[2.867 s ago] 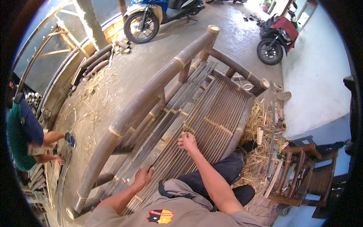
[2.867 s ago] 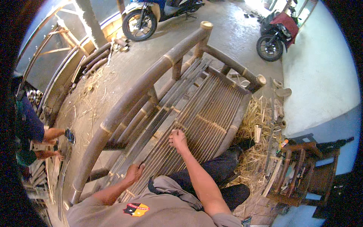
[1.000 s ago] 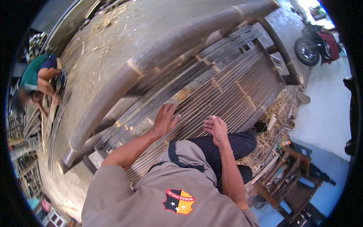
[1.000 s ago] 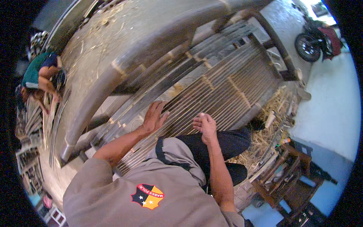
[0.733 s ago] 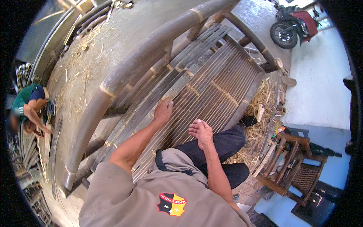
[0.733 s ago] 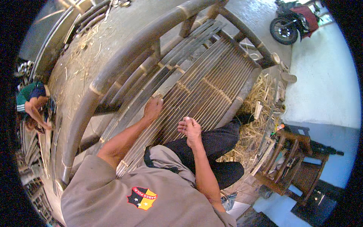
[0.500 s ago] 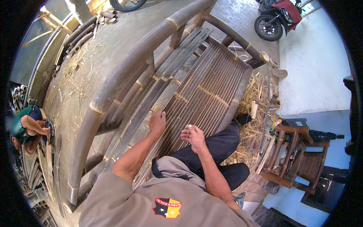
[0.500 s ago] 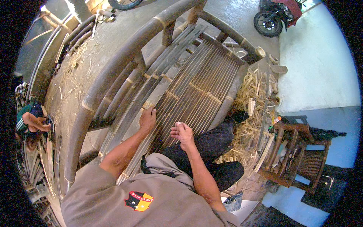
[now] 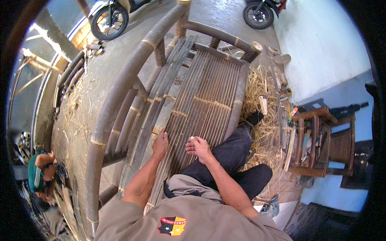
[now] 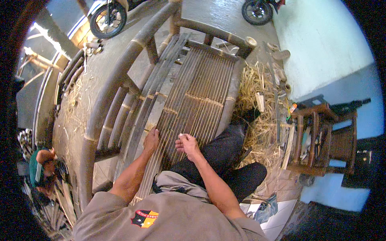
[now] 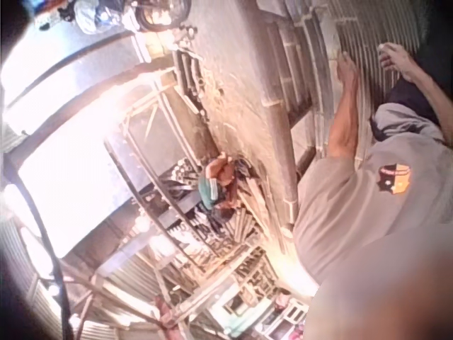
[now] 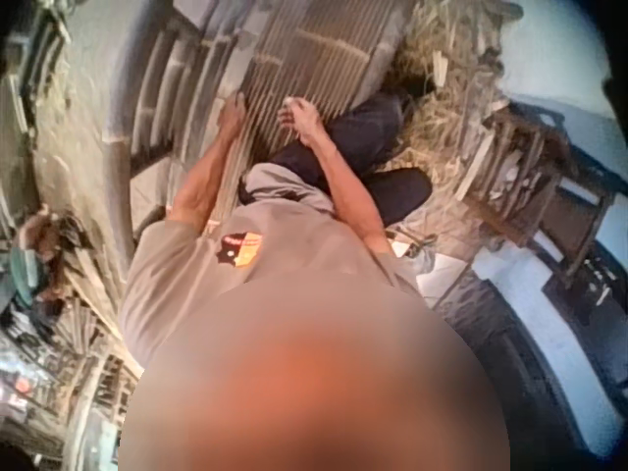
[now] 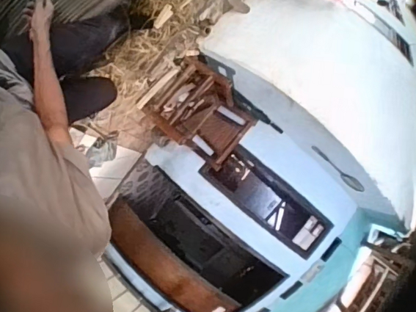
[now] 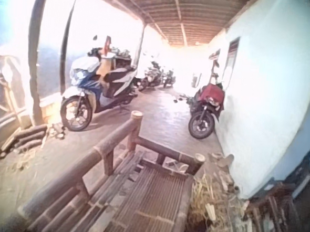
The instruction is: The person sits on a low bamboo bench and uses a curved blade to shave thin strips from a long bamboo pole. They repeatedly draw the blade along the pole to peel off layers, creating a pile of bamboo shavings on the floor.
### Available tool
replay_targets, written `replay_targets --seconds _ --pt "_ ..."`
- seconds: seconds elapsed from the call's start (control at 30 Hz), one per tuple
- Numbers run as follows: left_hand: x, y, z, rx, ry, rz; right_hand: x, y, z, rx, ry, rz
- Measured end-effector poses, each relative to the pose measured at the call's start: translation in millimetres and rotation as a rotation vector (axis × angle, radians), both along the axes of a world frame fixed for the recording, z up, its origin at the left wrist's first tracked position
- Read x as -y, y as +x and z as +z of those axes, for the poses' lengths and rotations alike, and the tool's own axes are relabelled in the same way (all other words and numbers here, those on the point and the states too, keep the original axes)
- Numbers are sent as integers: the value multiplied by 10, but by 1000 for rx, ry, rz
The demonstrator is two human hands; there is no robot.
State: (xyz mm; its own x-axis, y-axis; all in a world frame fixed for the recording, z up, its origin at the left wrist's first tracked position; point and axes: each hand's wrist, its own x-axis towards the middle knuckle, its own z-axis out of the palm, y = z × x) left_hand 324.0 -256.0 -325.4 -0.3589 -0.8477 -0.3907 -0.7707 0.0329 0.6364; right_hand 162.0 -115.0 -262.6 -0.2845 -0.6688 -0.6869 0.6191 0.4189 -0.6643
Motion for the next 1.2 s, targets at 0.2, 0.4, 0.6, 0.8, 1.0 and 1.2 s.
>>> replay_targets --seconds 0.2,0.4,0.6,0.8,1.0,1.2 --pt "-100 26 12 -22 -60 -62 -48 -4 -22 22 -54 -42" --pt "-149 36 25 64 -177 -151 -145 -10 -20 49 -120 -144" --pt "-56 60 6 40 -73 -173 -169 -11 -16 77 -156 -183" --pt "-63 46 -137 -13 -127 -192 -263 11 35 85 -253 -249" --pt "45 144 -40 203 -222 -248 -414 33 99 90 -341 -299" --pt "16 495 274 234 -715 -261 -472 52 114 119 -390 -338"
